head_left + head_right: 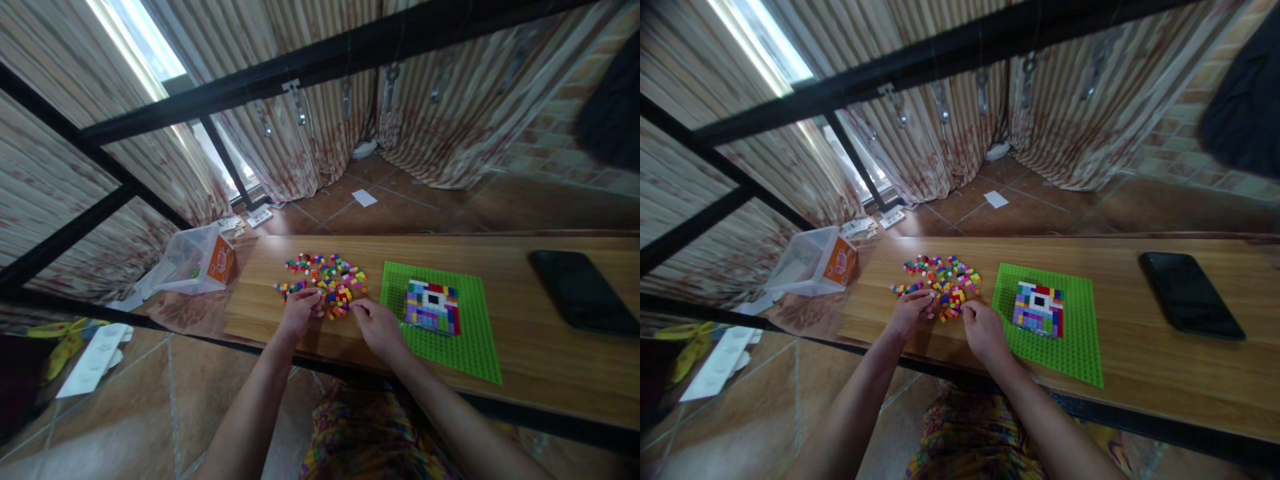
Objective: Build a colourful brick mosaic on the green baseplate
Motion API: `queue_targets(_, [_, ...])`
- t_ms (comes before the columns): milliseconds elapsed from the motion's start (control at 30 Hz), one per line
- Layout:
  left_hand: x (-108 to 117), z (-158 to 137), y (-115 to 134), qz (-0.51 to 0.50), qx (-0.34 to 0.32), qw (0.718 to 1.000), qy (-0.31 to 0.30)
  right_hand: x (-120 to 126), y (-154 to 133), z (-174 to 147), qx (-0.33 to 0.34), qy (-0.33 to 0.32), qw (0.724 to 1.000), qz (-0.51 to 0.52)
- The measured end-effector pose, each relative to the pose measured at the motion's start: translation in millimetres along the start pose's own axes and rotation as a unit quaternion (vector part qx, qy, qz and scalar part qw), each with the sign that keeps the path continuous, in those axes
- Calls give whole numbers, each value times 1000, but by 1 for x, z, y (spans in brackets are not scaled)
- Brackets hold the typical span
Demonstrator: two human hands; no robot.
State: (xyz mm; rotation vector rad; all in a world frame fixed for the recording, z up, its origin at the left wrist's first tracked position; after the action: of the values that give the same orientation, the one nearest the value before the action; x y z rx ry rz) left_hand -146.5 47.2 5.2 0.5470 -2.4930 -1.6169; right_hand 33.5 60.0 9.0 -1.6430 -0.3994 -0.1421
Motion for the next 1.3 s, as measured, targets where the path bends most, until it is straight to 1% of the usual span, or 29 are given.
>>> queue_targets(67, [0,-3,1,-2,-5,1000,-4,-1,-2,0,-8,-12,1000,17])
queue_targets(133, [-2,-8,3,-5,-10,1000,-14,-5,-4,-1,-41,-40,995,77])
queue_targets(200, [-7,-15,6,-1,-12,999,-42,-10,-6,-5,-96,-74,978,172])
queue_targets(267, [-12,-21,9,8,-18,997,-72,-14,-8,-9,-145,-95,950,259])
queue_targets(333, [-15,-24,11,19,-28,997,-74,-16,-10,-12,-165,-103,933,303])
queue_targets(367, [-15,-23,11,28,-33,997,-60,-16,-10,-12,-161,-103,933,305])
queue_targets(400, [-14,-22,11,38,-36,998,-41,-15,-9,-11,-150,-98,939,293])
queue_targets(467, [-12,-18,9,62,-36,997,-10,-11,-6,-8,-107,-80,966,223])
queue_targets(533, [-10,-13,7,79,-34,996,7,-6,-4,-5,-51,-56,991,112])
queue_targets(600, [-8,-9,4,87,-34,995,19,-1,-3,-2,-1,-45,999,0])
queue_targets(700, [-6,-6,3,107,-40,993,33,0,-6,1,38,-57,990,-126])
queue_targets(800, [-4,-7,3,121,-40,991,37,-3,-10,2,50,-85,976,-196])
queue_targets(967, [0,-9,5,122,-38,990,51,-9,-14,3,63,-121,954,-265])
queue_targets(1067, [0,-9,5,117,-40,991,57,-8,-13,2,62,-126,942,-304])
queue_targets(1300, [-3,-3,2,92,-43,993,65,-3,-6,-4,81,-132,929,-335])
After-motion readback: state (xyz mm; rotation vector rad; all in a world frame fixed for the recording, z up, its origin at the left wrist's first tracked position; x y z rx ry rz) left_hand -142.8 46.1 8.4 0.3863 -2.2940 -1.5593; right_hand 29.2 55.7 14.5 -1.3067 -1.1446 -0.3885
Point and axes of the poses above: each hand's wrist, its own z-axis towards the middle knuckle, its own x-axis out of the back of the hand, y = z × x, the point moved 3 cm from there along z, towards the middle knuckle, and after that the axes turned 4 degrees about z, right-handed, at the moved point
